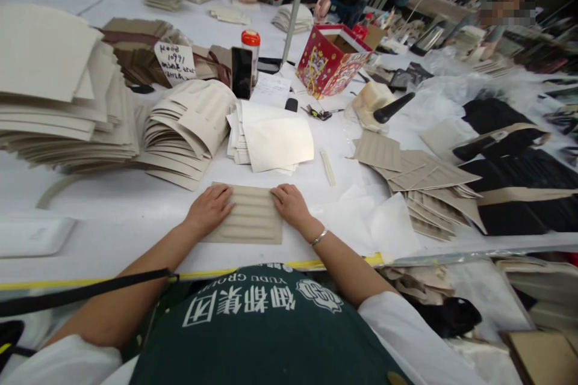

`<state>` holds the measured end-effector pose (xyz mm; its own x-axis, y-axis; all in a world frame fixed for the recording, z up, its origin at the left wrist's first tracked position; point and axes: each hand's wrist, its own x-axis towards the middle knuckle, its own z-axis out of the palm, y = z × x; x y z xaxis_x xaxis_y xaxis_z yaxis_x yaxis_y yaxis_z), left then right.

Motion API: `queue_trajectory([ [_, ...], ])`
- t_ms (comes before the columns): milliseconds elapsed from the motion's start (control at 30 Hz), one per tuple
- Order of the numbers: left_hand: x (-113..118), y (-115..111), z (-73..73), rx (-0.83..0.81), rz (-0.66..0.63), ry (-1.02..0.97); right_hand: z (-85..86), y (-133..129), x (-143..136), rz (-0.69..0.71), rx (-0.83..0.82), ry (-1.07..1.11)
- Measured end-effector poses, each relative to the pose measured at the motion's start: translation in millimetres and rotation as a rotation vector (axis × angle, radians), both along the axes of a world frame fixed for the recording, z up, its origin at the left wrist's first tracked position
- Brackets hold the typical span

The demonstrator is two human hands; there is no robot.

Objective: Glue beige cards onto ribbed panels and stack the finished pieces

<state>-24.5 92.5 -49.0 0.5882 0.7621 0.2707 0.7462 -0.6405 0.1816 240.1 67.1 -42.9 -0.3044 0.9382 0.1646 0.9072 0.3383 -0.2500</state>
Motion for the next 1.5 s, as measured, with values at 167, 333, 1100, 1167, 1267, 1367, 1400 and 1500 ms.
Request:
queue_trajectory([
  [167,8,-8,0.1,-0.022,0.092,0.04,2.0,-30,3,-0.04,0.058,-0.153],
  [333,21,-19,8.3,-0.064,0.251,0.126,3.5,-103,-17,0.07,0.016,-0.172],
  [1100,22,-57,11.9,-0.216,0.375,0.237,67.4,10,54,-0.517,-0.518,-0.133],
  [1167,22,-56,9.6,-0.211,0.381,0.223,63.9,-14,24,-0.398,-0.471,-0.095],
  [1267,23,-56,8.7,-0.213,0.399,0.201,54.8,-36,-13,-0.313,-0.468,-0.162],
  [1367,25,-57,9.6,-0.221,0.408,0.189,45.6,-45,-28,-0.271,-0.496,-0.265],
  [1400,25,-57,9.9,-0.221,0.408,0.184,43.4,-45,-29,-0.265,-0.497,-0.284],
  [1500,25,-58,9.5,-0.216,0.409,0.16,41.4,-46,-25,-0.264,-0.483,-0.301],
])
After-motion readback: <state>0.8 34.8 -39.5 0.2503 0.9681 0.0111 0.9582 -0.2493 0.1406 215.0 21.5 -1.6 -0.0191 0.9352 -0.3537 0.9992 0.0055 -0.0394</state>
